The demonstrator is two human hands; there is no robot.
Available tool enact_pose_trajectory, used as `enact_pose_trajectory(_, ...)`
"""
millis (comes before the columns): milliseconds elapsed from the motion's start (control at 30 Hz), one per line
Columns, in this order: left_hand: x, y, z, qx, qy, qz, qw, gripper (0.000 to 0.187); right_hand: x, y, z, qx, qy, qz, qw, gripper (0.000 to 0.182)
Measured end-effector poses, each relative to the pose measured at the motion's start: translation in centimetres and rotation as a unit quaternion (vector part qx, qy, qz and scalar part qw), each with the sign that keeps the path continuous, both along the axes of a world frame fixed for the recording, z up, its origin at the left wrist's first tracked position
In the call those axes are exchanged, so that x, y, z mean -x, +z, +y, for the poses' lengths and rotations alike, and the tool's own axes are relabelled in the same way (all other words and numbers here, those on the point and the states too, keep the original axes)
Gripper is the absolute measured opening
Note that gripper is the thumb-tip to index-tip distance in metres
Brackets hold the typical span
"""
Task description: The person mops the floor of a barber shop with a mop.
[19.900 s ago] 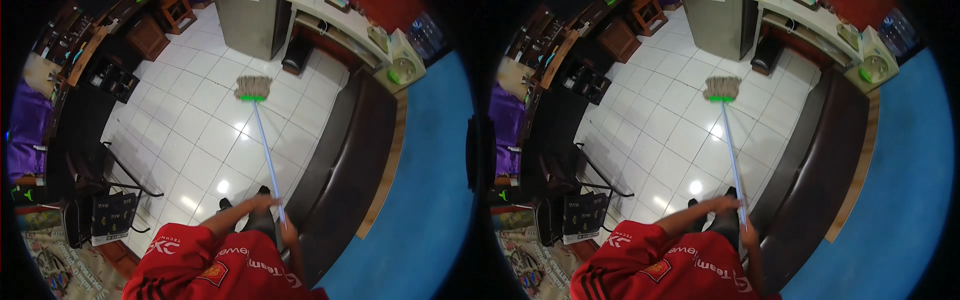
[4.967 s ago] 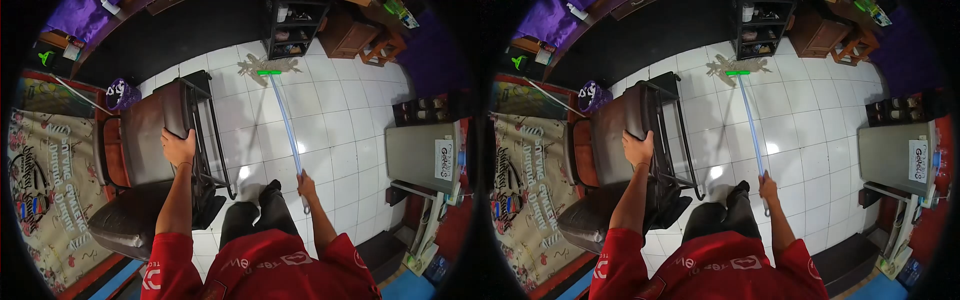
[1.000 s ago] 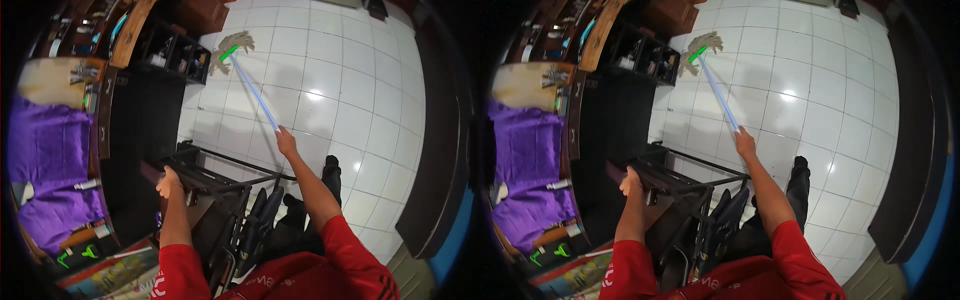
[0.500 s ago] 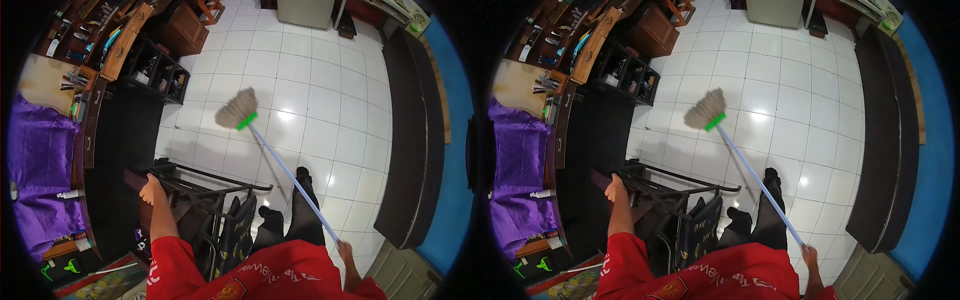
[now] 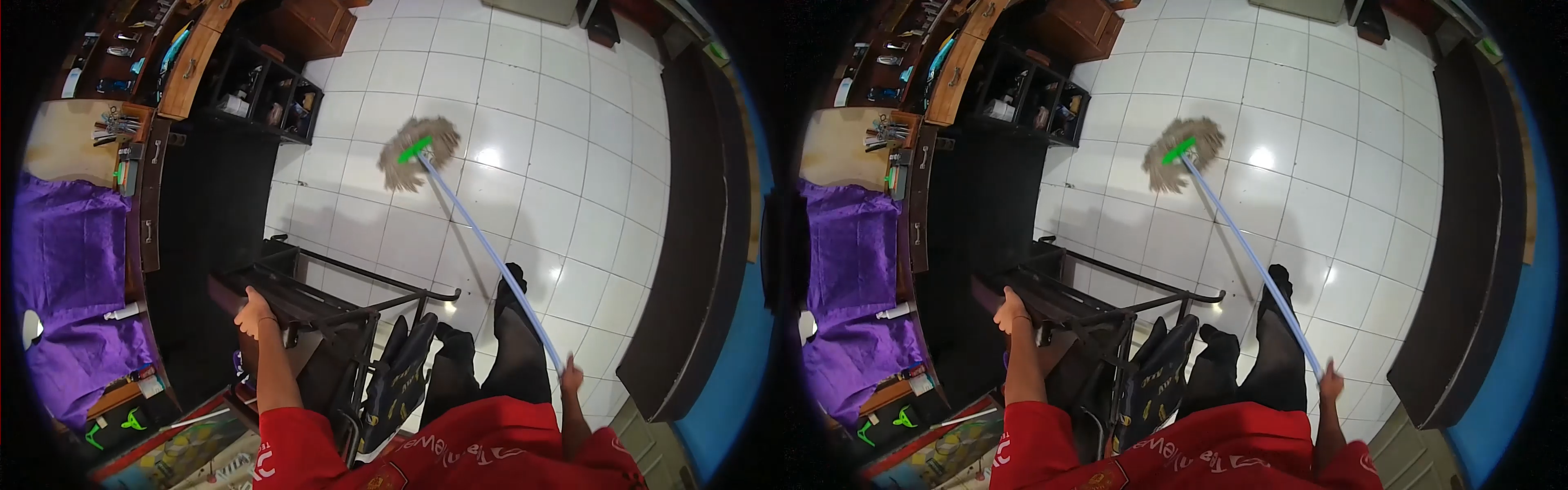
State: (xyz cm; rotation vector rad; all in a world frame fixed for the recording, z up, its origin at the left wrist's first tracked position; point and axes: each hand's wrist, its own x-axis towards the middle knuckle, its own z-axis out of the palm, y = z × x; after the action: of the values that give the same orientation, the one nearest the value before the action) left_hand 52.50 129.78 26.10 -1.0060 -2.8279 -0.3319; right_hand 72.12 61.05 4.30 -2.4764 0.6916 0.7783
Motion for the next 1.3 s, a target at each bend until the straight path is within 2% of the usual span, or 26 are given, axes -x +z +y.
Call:
enact_pose_trajectory(67, -0.5, 0.3, -0.1, 0.004, 0.000, -0.001, 1.000, 0.082, -4.5, -5.5, 7.7, -0.063, 0.142, -0.018, 0.988, 0.055)
enact_pose_trajectory(100, -0.5, 0.2, 0.1, 0.000, 0.004, -0.003, 1.000, 0.082, -7.5, -2.9, 14.6, -0.132, 0.178, -0.022, 0.975, 0.055)
enact_pose_trajectory(133, -0.4, 0.0, 0.2, -0.004, 0.007, -0.004, 1.000, 0.082, -9.5, -6.9, 17.8, -0.157, 0.246, -0.050, 0.955, 0.054)
enact_pose_trajectory(167, -0.1, -0.1, 0.4, -0.004, 0.003, 0.007, 1.000, 0.082, -12.1, -2.2, 24.5, -0.212, 0.284, -0.068, 0.933, 0.053)
enact_pose_trajectory(200, 0.1, -0.2, 0.5, -0.006, -0.001, -0.011, 1.000, 0.082, -13.7, -3.1, 28.2, -0.267, 0.311, -0.065, 0.910, 0.049)
enact_pose_trajectory(233, 0.2, -0.2, 0.5, -0.008, -0.004, -0.032, 0.999, 0.082, -14.5, -4.0, 31.9, -0.288, 0.349, -0.196, 0.870, 0.047)
enact_pose_trajectory(300, -0.2, 0.1, 0.3, -0.012, -0.005, -0.032, 0.999, 0.082, -16.6, -1.5, 37.8, -0.308, 0.314, -0.006, 0.898, 0.046)
enact_pose_trajectory(333, -0.5, 0.2, 0.0, -0.021, -0.001, -0.048, 0.999, 0.083, -16.3, -4.5, 39.7, -0.309, 0.293, -0.006, 0.905, 0.047)
enact_pose_trajectory(400, 0.4, 0.1, 0.0, -0.021, -0.011, -0.051, 0.998, 0.083, -14.7, -3.8, 41.2, -0.327, 0.299, 0.008, 0.896, 0.049)
enact_pose_trajectory(467, 0.0, 0.4, -0.3, -0.022, -0.017, -0.067, 0.997, 0.084, -12.9, -1.3, 39.6, -0.280, 0.366, -0.119, 0.879, 0.042)
enact_pose_trajectory(533, -0.2, 1.3, -0.6, -0.016, -0.002, -0.039, 0.999, 0.086, -10.6, 0.4, 34.8, -0.294, 0.374, -0.176, 0.862, 0.041)
enact_pose_trajectory(633, -0.1, 0.8, 0.1, -0.014, 0.005, -0.029, 0.999, 0.085, -8.4, 6.6, 22.8, -0.372, 0.309, -0.011, 0.875, 0.040)
enact_pose_trajectory(667, 0.2, 1.0, -0.1, -0.012, 0.018, -0.008, 1.000, 0.085, -7.5, 5.7, 17.4, -0.365, 0.270, 0.092, 0.887, 0.036)
enact_pose_trajectory(700, 0.2, 1.2, -0.1, -0.004, 0.013, -0.004, 1.000, 0.085, -6.1, 7.3, 12.2, -0.344, 0.209, 0.123, 0.907, 0.035)
enact_pose_trajectory(733, -0.1, 1.0, 0.1, -0.006, 0.030, -0.012, 0.999, 0.085, -5.4, 9.8, 7.2, -0.301, 0.217, 0.157, 0.915, 0.032)
enact_pose_trajectory(767, -0.2, 0.8, 0.5, -0.007, 0.034, 0.003, 0.999, 0.084, -3.3, 10.9, 1.3, -0.303, 0.322, 0.063, 0.895, 0.032)
enact_pose_trajectory(800, 0.4, 0.8, 0.5, -0.007, 0.035, 0.024, 0.999, 0.084, -0.5, 11.4, -4.8, -0.203, 0.478, -0.071, 0.852, 0.030)
enact_pose_trajectory(833, 0.9, 0.9, 0.2, -0.010, 0.047, 0.025, 0.999, 0.084, 1.9, 13.4, -10.0, -0.224, 0.085, 0.178, 0.954, 0.028)
enact_pose_trajectory(867, 0.7, 0.9, 0.1, -0.013, 0.032, 0.028, 0.999, 0.083, 4.0, 16.8, -12.5, -0.157, -0.069, 0.231, 0.958, 0.029)
enact_pose_trajectory(900, 0.3, 0.9, 0.2, -0.013, 0.013, 0.034, 0.999, 0.082, 6.4, 18.6, -14.7, -0.083, -0.178, 0.195, 0.961, 0.031)
enact_pose_trajectory(1000, -0.2, 1.2, 0.2, -0.012, 0.019, 0.024, 0.999, 0.080, 9.5, 18.7, -17.5, -0.131, -0.245, 0.231, 0.932, 0.033)
enact_pose_trajectory(1167, -0.2, 0.8, 0.2, -0.016, 0.014, 0.049, 0.999, 0.079, 14.9, 17.0, -19.0, -0.260, -0.425, 0.315, 0.808, 0.041)
enact_pose_trajectory(1200, -0.3, 0.8, 0.3, -0.018, 0.012, 0.048, 0.999, 0.079, 14.7, 12.6, -16.4, -0.176, -0.467, 0.232, 0.835, 0.045)
enact_pose_trajectory(1233, -0.4, 0.9, 0.4, -0.023, 0.003, 0.051, 0.998, 0.079, 13.3, 9.0, -14.6, -0.197, -0.373, 0.172, 0.890, 0.048)
enact_pose_trajectory(1267, -0.4, 0.9, 0.3, -0.014, 0.003, 0.039, 0.999, 0.080, 9.0, 9.1, -9.6, -0.251, -0.226, 0.234, 0.911, 0.049)
enact_pose_trajectory(1300, -0.4, 1.1, 0.2, -0.006, 0.002, 0.027, 1.000, 0.082, 5.7, 8.4, -4.6, -0.179, -0.127, 0.217, 0.951, 0.047)
